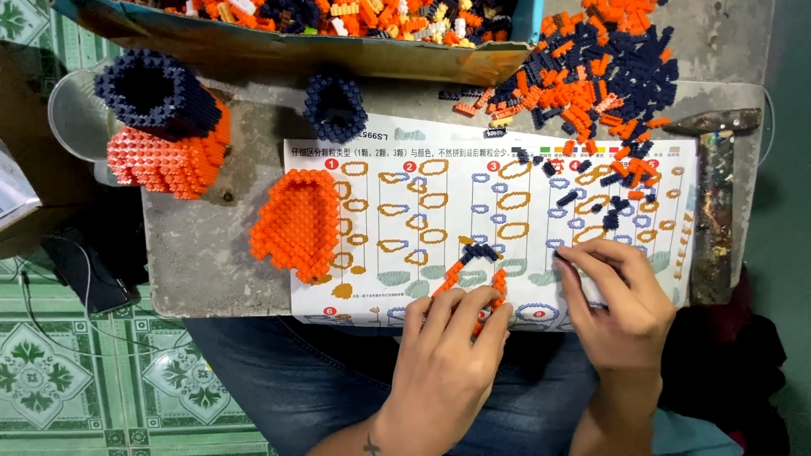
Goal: The person assembles a structure by attaching small interlocking orange and blue plastic pieces to a pipe cleaner, holding the pipe cleaner with one hand and attaching the pieces with the other. The person occasionally uses a hammer to secure the pieces onto the pipe cleaner.
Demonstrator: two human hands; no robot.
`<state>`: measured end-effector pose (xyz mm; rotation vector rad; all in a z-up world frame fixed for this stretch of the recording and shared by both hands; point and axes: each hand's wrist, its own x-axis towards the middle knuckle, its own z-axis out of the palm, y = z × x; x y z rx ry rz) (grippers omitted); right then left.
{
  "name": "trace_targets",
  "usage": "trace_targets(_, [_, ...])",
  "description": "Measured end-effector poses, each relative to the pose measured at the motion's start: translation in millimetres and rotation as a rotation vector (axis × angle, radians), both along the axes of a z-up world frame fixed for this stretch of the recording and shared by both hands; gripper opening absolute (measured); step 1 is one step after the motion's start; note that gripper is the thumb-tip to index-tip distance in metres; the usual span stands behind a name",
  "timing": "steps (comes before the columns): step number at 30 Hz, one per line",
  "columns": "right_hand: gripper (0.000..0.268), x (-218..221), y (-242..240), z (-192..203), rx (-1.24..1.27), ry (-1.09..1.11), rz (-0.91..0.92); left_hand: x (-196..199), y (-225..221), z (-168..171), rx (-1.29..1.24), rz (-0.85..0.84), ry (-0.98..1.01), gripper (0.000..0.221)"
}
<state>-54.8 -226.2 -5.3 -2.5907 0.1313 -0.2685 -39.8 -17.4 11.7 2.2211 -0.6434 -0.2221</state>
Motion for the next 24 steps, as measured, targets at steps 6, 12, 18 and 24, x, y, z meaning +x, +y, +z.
trace_targets(6, [0.03,-2,2,1,-0.031,0.024,-0.02,0,1,1,-0.002,-0.018,-0.014,0.034])
trace_targets(12, [0.027,-2,7,3,-0.042,0.027,-0.033,0,-1,1,-0.095,-0.028,0.028,0.032])
trace_targets(18, [0.024,0,9,5,-0.035,0.052,-0.063,5,3,9,-0.221,-0.039,0.069,0.036])
trace_targets(24, [0.028,2,13,15,0.052,0.042,-0.035,7,-4,-3,-0.096,0.109,-0.085,0.031])
